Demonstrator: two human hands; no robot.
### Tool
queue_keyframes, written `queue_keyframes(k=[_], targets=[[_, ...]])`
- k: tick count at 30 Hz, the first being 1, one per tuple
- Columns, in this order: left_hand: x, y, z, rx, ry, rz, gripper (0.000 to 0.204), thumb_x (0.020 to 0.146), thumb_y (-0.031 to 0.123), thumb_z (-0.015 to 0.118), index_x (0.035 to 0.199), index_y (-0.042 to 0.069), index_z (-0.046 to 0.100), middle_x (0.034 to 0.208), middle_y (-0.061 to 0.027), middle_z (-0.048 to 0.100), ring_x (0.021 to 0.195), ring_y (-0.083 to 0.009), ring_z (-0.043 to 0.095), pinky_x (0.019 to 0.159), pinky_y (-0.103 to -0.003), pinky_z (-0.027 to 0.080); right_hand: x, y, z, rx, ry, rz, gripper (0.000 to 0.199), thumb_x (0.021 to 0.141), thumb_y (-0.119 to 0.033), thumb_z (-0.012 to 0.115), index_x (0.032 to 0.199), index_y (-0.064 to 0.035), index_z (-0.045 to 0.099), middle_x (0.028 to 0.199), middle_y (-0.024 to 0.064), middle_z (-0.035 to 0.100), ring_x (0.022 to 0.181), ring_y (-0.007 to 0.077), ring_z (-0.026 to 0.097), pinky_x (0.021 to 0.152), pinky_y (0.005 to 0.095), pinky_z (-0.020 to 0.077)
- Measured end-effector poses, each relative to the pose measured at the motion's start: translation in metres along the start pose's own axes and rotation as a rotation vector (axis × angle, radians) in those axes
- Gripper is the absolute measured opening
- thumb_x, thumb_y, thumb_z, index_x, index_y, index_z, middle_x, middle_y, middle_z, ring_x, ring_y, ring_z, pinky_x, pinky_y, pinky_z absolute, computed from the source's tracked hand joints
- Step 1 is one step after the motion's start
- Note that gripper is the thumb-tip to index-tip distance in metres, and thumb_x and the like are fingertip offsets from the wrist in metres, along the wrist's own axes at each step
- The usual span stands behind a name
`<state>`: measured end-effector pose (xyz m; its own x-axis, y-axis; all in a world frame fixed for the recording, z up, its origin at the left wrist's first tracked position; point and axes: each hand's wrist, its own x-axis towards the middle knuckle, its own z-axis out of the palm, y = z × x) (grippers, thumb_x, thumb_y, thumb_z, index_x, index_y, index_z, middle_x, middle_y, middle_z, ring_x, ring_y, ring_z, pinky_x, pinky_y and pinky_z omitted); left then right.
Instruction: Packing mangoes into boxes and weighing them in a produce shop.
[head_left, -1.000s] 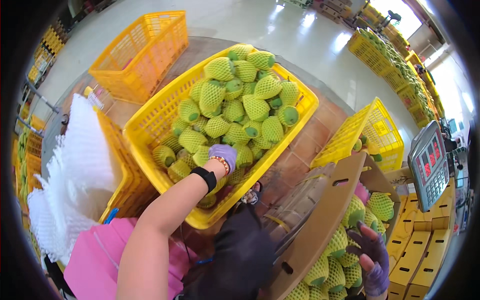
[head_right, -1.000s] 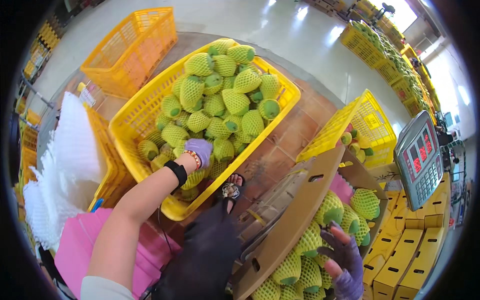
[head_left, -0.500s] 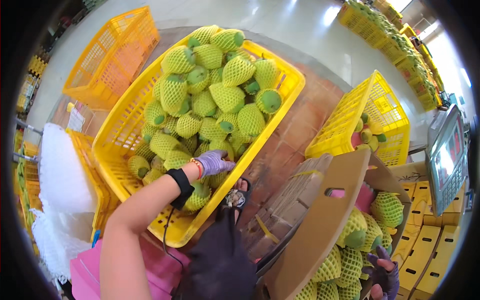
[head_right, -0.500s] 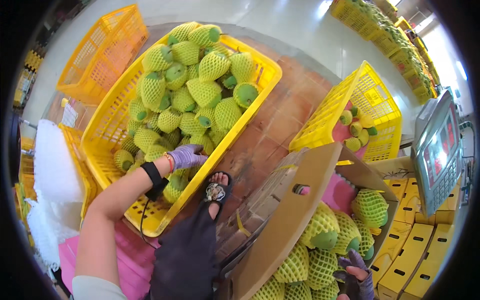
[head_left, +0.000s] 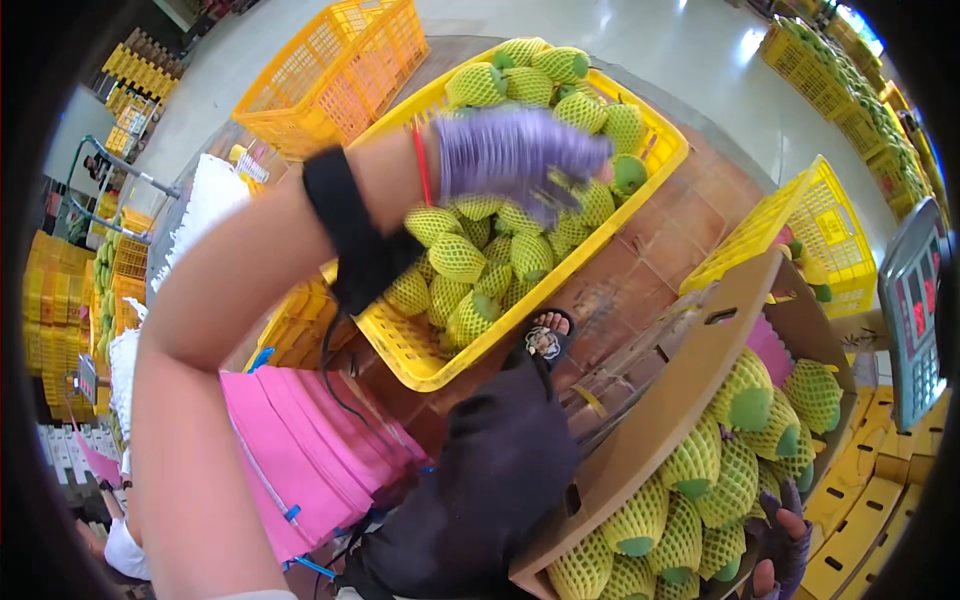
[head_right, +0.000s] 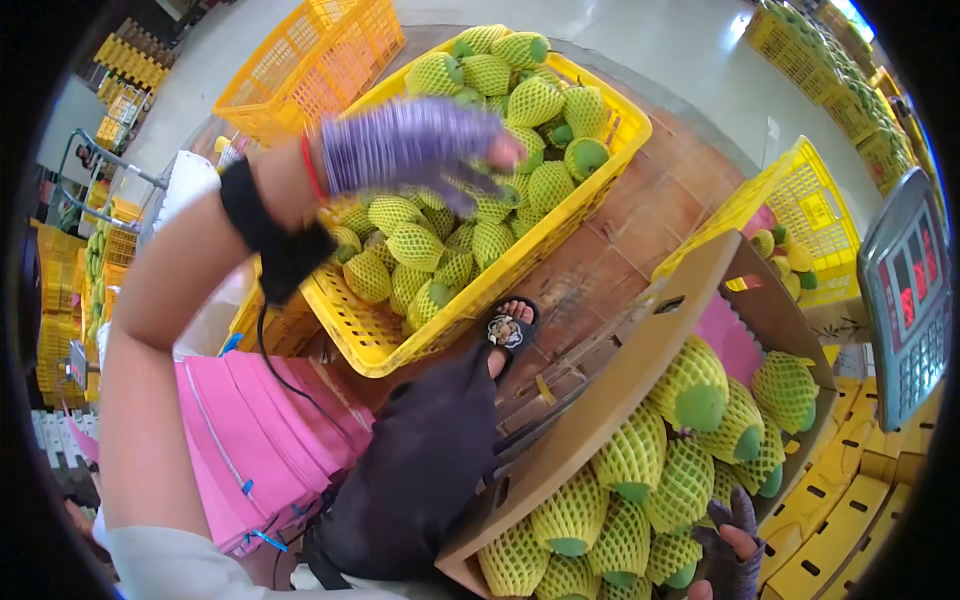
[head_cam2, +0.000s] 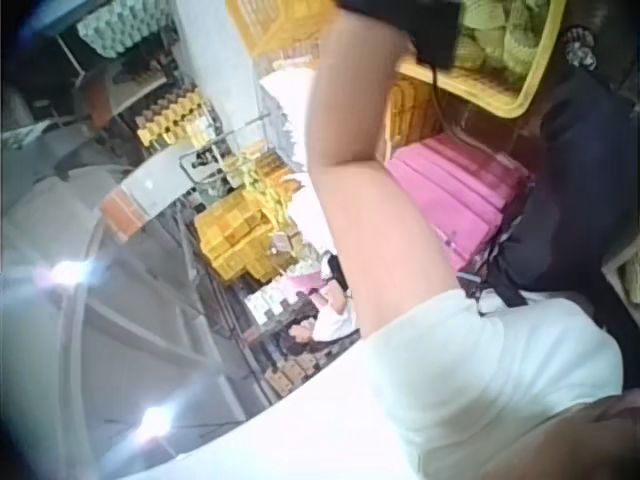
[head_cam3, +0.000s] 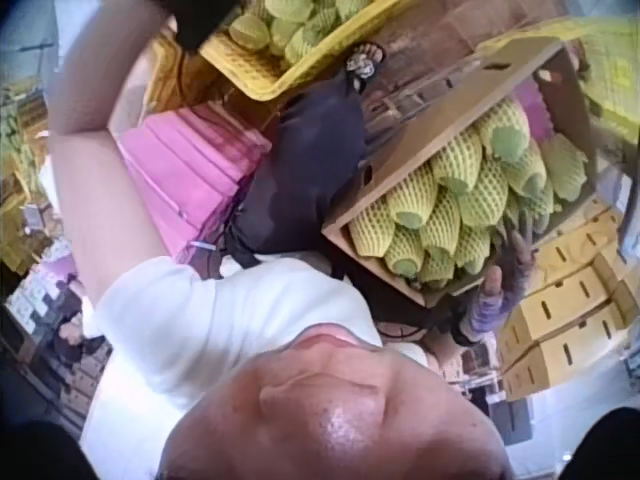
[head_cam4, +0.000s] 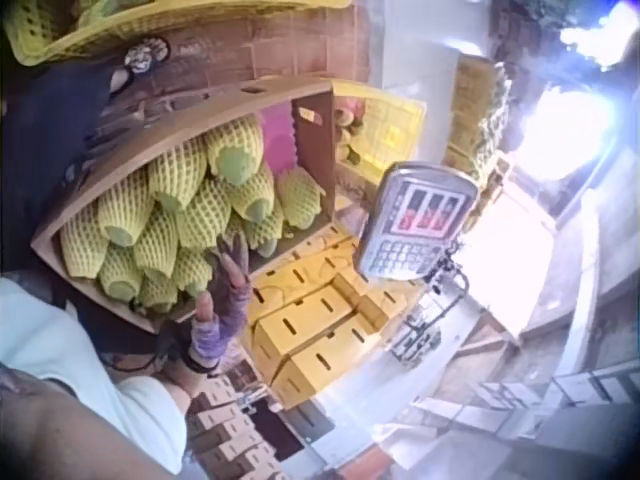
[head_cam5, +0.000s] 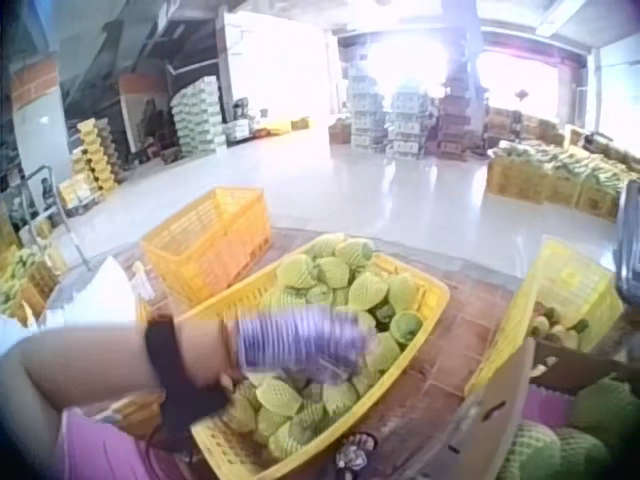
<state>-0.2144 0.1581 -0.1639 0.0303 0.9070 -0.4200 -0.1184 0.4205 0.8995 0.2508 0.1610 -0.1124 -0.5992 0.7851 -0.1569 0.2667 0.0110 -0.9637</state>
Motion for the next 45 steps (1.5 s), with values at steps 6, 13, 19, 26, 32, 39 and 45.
queue_keyframes(k=[6, 13, 19, 26, 32, 39, 45], targets=[[0.015, 0.119, -0.099, -0.027, 0.426, 0.531, 0.046, 0.078, 0.047, 0.059, 0.101, 0.007, 0.052, 0.094, -0.0144, 0.057, 0.091, -0.0279, 0.056, 0.083, -0.052, 0.045, -0.013, -0.004, 0.003, -0.031, 0.062, 0.023, 0.05, 0.081, -0.021, 0.058, 0.121, 0.0051, 0.044, 0.131, 0.0202, 0.04, 0.119, 0.0288, 0.041, 0.101, 0.0406, 0.0314], [0.117, 0.021, -0.155, -0.473, 0.645, 0.328, 0.029, 0.083, 0.043, 0.058, 0.085, 0.014, 0.055, 0.073, -0.0031, 0.057, 0.068, -0.0199, 0.056, 0.062, -0.035, 0.049, 0.001, -0.003, 0.013, -0.063, 0.038, 0.09, 0.047, 0.082, -0.025, 0.058, 0.119, 0.0022, 0.047, 0.132, 0.0168, 0.039, 0.117, 0.0238, 0.043, 0.098, 0.0375, 0.0345], [0.193, -0.116, -0.079, 0.099, 1.018, -0.222, 0.056, 0.071, 0.03, 0.071, 0.116, 0.007, 0.048, 0.114, -0.0159, 0.054, 0.103, -0.0299, 0.052, 0.089, -0.037, 0.042, 0.022, -0.002, 0.014, -0.114, 0.074, 0.163, 0.042, 0.084, -0.025, 0.056, 0.118, 0.0001, 0.049, 0.134, 0.016, 0.038, 0.115, 0.0228, 0.043, 0.093, 0.035, 0.0381], [0.247, -0.128, -0.005, 1.219, 0.733, 0.145, 0.062, 0.074, 0.023, 0.064, 0.13, 0.015, 0.039, 0.12, -0.0246, 0.045, 0.107, -0.0376, 0.049, 0.09, -0.041, 0.042, 0.036, 0.003, 0.009, -0.181, 0.182, 0.312, 0.035, 0.083, -0.024, 0.056, 0.108, 0.0001, 0.054, 0.129, 0.0154, 0.045, 0.109, 0.0203, 0.046, 0.087, 0.0304, 0.0386], [0.28, -0.122, -0.015, 1.183, 0.652, 0.092, 0.054, 0.075, 0.024, 0.064, 0.125, 0.023, 0.047, 0.119, -0.0246, 0.048, 0.101, -0.0383, 0.055, 0.084, -0.041, 0.046, 0.043, 0.011, 0.008, -0.282, 0.212, 0.378, 0.031, 0.082, -0.025, 0.057, 0.102, -0.0013, 0.057, 0.122, 0.014, 0.051, 0.108, 0.0213, 0.047, 0.087, 0.0305, 0.0379], [0.215, -0.13, -0.025, 0.777, 0.695, 0.533, 0.071, 0.059, 0.024, 0.077, 0.123, 0.02, 0.046, 0.115, -0.0187, 0.052, 0.096, -0.0309, 0.058, 0.083, -0.035, 0.048, 0.041, 0.014, 0.004, -0.309, 0.17, 0.272, 0.025, 0.084, -0.021, 0.056, 0.099, -0.0016, 0.058, 0.118, 0.0133, 0.053, 0.111, 0.0231, 0.047, 0.097, 0.0346, 0.0316], [0.105, -0.092, -0.004, -0.47, 0.308, 0.548, 0.059, 0.071, 0.029, 0.072, 0.119, 0.008, 0.047, 0.111, -0.008, 0.056, 0.101, -0.0206, 0.056, 0.085, -0.034, 0.049, 0.028, 0.011, 0.014, -0.206, 0.191, 0.158, 0.03, 0.082, -0.023, 0.059, 0.104, -0.0021, 0.057, 0.116, 0.0127, 0.053, 0.107, 0.0226, 0.05, 0.091, 0.0348, 0.0384]])
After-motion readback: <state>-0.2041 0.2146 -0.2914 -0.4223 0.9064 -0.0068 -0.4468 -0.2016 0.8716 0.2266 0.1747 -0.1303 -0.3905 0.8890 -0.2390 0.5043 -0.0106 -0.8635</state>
